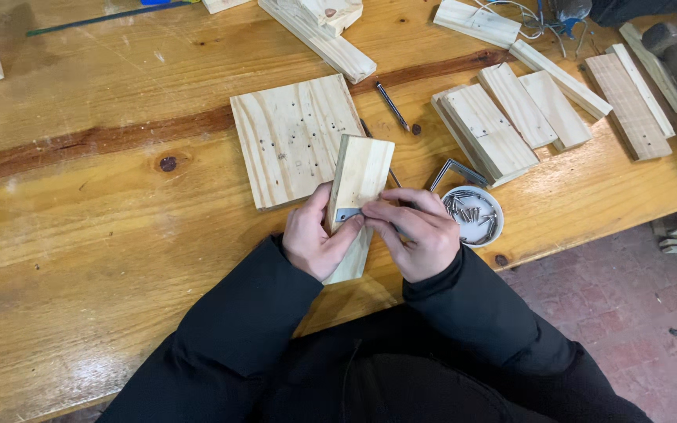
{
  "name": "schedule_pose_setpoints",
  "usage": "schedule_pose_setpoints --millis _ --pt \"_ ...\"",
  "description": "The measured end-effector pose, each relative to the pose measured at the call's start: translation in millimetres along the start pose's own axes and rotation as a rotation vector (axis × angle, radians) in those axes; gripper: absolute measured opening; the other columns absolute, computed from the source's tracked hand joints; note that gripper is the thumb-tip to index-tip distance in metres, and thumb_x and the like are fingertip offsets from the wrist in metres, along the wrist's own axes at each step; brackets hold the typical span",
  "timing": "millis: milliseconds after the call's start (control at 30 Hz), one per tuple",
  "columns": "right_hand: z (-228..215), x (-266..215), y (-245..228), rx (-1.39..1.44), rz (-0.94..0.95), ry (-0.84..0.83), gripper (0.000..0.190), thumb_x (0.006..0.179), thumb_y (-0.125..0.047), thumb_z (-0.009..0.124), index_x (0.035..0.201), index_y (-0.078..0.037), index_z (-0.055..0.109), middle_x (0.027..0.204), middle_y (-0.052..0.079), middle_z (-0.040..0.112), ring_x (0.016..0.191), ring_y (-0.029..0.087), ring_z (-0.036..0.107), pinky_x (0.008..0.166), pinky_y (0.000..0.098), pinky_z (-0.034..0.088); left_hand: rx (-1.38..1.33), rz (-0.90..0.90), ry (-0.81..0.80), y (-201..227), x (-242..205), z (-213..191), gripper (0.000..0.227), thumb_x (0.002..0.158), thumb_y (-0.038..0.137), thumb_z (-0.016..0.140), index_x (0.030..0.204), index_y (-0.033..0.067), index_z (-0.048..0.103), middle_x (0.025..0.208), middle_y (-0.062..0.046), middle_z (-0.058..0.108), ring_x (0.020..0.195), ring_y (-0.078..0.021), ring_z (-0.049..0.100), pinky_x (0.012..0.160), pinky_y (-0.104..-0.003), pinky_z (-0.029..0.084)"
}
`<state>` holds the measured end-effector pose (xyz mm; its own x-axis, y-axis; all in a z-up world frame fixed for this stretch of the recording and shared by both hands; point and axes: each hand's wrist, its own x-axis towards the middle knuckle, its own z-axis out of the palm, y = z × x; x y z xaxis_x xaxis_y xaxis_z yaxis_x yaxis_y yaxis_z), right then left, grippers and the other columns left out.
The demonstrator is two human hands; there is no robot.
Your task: The person assembles small wooden boxes by attaching metal corner brackets to pre-drilled wooden pieces using a screwdriver. They place screws into the bracket holes and tighten them, then connect the pieces to form a box shape.
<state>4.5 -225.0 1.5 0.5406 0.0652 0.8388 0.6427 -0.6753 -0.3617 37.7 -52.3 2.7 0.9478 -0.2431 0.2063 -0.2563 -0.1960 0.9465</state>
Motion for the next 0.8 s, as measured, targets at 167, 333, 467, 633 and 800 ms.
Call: schedule_pose_setpoints --millis 167,333,467,633,800 --pt "-4 1 -5 0.003 0.026 -0.033 0.021 0.084 0.002 0.080 0.102 -0.009 0.080 0.093 0.005 0.081 0.094 0.030 0.076 0.085 0.0405 0.057 -0.003 0.006 0.015 5 1 -2 0.037 0.082 0.018 0.075 0.118 0.0136 0.069 0.093 -0.019 0.079 0.098 -0.0406 0.074 0.079 -0.048 0.060" --pt "1 -3 0 -0.014 0.031 0.001 0.019 0.083 0.001 0.081 0.100 -0.009 0.081 0.090 0.003 0.080 0.088 0.029 0.076 0.084 0.0395 0.058 0.045 0.047 0.049 9 -1 -5 0.038 0.081 0.019 0.075 0.119 0.0154 0.069 0.093 -0.016 0.079 0.097 -0.0403 0.074 0.079 -0.048 0.060" --pt "1 2 -3 -0.016 0.011 -0.010 0.020 0.082 -0.002 0.083 0.102 -0.007 0.080 0.091 0.007 0.079 0.088 0.031 0.075 0.084 0.0419 0.058 0.087 0.045 0.055 0 -1 -4 0.039 0.081 0.019 0.075 0.119 0.0156 0.070 0.092 -0.016 0.079 0.095 -0.0406 0.074 0.078 -0.049 0.060" --pt "-28 12 5 0.056 -0.005 -0.008 0.027 0.083 -0.014 0.087 0.106 -0.003 0.078 0.101 0.014 0.078 0.096 0.039 0.074 0.088 0.0477 0.058 0.150 0.053 0.051 -8 -1 -17 0.040 0.082 0.022 0.074 0.121 0.0165 0.069 0.092 -0.017 0.079 0.095 -0.0422 0.073 0.078 -0.052 0.060" --pt "-58 -4 48 -0.108 0.036 0.060 0.012 0.089 -0.013 0.086 0.098 -0.006 0.081 0.093 0.007 0.078 0.083 0.033 0.072 0.082 0.0409 0.057 0.220 -0.002 0.058 -2 3 -46 0.035 0.081 0.024 0.076 0.116 0.0184 0.070 0.086 -0.016 0.078 0.091 -0.0401 0.075 0.072 -0.051 0.059"
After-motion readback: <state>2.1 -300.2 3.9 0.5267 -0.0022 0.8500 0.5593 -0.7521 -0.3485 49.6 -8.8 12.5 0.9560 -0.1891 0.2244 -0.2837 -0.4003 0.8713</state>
